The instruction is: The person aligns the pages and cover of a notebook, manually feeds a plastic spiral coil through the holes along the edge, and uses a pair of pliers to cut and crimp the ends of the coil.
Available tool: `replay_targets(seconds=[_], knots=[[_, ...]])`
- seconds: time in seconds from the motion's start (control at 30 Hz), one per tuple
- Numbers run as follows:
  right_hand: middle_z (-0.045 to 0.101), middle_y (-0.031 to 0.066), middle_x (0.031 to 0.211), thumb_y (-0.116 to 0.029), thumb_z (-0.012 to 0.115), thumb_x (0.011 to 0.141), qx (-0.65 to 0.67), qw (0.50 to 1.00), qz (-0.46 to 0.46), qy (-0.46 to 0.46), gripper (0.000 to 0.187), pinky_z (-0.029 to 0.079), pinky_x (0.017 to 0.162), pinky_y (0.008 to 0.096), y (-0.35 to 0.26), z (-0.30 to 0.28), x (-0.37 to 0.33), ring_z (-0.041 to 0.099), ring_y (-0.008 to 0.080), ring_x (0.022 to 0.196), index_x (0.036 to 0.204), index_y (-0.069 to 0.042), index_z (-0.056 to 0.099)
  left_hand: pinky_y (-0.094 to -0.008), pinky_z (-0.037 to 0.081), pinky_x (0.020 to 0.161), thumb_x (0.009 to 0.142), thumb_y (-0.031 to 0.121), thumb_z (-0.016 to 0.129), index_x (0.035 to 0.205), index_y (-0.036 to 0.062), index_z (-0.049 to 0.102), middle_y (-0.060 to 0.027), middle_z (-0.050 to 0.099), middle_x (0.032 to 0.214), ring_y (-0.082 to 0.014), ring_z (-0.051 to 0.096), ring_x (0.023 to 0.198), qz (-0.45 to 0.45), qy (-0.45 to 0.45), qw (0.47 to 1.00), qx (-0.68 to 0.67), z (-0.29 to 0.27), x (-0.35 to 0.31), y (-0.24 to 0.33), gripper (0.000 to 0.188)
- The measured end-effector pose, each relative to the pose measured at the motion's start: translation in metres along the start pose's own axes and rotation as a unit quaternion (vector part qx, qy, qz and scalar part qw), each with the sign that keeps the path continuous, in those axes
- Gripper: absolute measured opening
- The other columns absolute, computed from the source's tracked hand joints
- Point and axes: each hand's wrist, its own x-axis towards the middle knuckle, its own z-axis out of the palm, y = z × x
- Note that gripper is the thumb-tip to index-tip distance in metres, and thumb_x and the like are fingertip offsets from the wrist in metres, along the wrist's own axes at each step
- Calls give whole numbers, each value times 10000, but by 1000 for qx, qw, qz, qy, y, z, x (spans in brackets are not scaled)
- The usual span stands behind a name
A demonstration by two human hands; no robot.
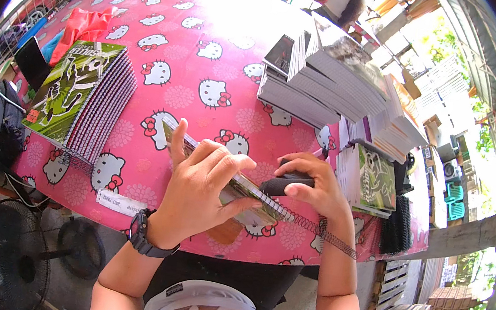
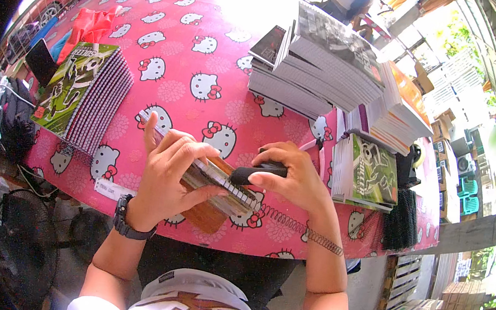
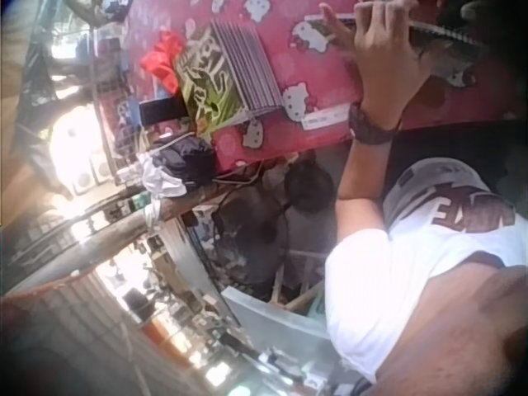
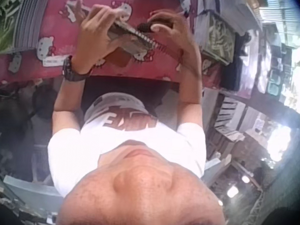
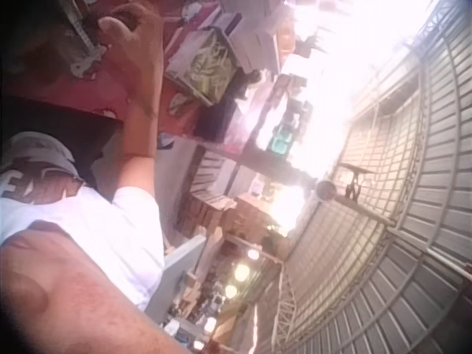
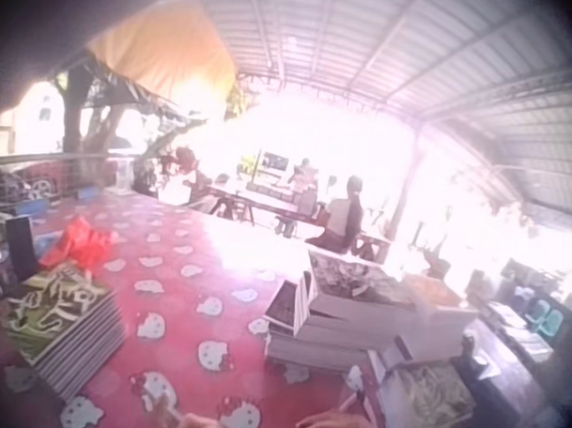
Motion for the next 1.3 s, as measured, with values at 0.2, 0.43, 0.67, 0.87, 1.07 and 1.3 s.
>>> replay_targets(seconds=[0.2, 0.43, 0.67, 0.87, 1.07, 1.3], knots=[[617, 153, 1034, -594, 608, 698, 81, 994, 23, -73, 640, 408, 912, 361, -7, 5, 7, 575, 245, 1004, 955, -11, 663, -571, 89, 1096, 560, 309, 834, 1088, 147, 563, 20, 581, 782, -164, 576, 860, -38, 15, 997, -70, -1, 1, 2, 616], [629, 127, 1011, -506, 630, 742, 3, 998, -55, -42, 549, 410, 891, 365, -20, 8, 17, 570, 235, 980, 941, 5, 660, -557, 111, 1097, 549, 270, 844, 1146, 134, 532, 21, 575, 782, -170, 584, 838, -39, -9, 996, -80, -10, 0, 1, 687], [636, 104, 986, -418, 624, 821, 88, 996, 20, -16, 437, 441, 803, 331, -5, 9, 12, 566, 188, 902, 963, -5, 653, -519, 166, 1085, 562, 237, 848, 1206, 113, 497, -31, 580, 934, -195, 565, 905, 17, 4, 999, -45, -7, 10, -5, 744], [604, 166, 1119, -525, 700, 712, 271, 958, -86, -49, 580, 333, 1001, 388, -34, 23, 8, 506, 272, 1158, 1027, -40, 666, -226, 481, 713, 680, 85, 794, 1153, 19, 534, -74, 585, 1021, -114, 544, 950, -168, 90, 864, -466, -21, 5, -99, 544], [629, 117, 1053, -586, 610, 746, 275, 953, -121, -31, 621, 349, 985, 407, -42, 26, 4, 507, 277, 1139, 996, -19, 657, -203, 463, 630, 777, 79, 721, 925, 41, 595, -16, 595, 848, -66, 552, 750, -214, -8, 796, -567, -3, -10, -90, 199], [606, 183, 1109, -599, 608, 756, 280, 953, -107, -45, 636, 384, 967, 395, -35, 29, 23, 524, 262, 1138, 1001, -16, 667, -185, 438, 648, 773, 55, 729, 929, 53, 596, 12, 594, 845, -47, 543, 753, -223, -9, 749, -624, -5, -9, -84, 205]])
